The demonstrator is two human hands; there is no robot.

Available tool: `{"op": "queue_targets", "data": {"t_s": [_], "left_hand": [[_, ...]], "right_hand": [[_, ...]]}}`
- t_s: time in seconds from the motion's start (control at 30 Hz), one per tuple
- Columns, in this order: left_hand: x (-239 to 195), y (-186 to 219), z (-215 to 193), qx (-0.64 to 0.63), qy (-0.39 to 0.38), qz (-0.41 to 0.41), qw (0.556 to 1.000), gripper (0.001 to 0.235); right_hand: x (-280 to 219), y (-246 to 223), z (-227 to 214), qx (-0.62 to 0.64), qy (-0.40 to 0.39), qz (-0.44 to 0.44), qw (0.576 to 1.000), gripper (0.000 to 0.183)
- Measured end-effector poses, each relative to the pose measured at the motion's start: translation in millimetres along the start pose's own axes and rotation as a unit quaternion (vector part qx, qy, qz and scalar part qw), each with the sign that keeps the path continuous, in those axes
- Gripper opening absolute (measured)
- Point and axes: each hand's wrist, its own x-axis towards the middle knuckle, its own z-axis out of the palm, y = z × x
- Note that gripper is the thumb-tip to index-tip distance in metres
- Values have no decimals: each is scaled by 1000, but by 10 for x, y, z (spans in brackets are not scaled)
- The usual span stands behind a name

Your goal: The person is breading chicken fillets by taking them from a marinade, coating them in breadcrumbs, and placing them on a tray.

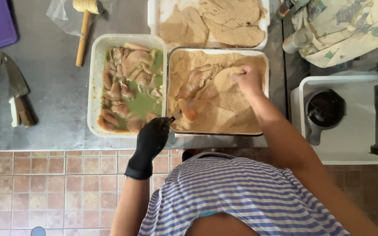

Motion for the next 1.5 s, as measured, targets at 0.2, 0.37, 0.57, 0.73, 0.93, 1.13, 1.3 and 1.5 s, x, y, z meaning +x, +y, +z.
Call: {"op": "queue_targets", "data": {"t_s": [0.2,0.37,0.57,0.73,0.93,1.13,1.3,1.5], "left_hand": [[138,-89,52,70,42,-4,997,39],[223,106,41,104,119,22,987,34],[497,174,300,121,176,31,976,34],[524,137,567,69,190,38,979,33],[408,57,690,56,239,67,967,31],[404,26,669,87,261,40,961,28],[364,18,636,55,256,54,964,27],[400,-10,687,29,287,59,956,25]], "right_hand": [[363,232,-193,-45,40,-40,997,47],[-102,-578,-645,-98,42,-81,991,45],[-895,-1142,-694,-107,41,-202,973,23],[-1316,-601,-240,-170,-78,-289,939,46],[-1023,227,-95,-430,60,-284,855,123],[98,1462,477,-337,55,-212,916,19],[-495,-329,-177,-214,-142,-184,949,55],[80,-141,-153,-239,-17,-118,964,53]]}}
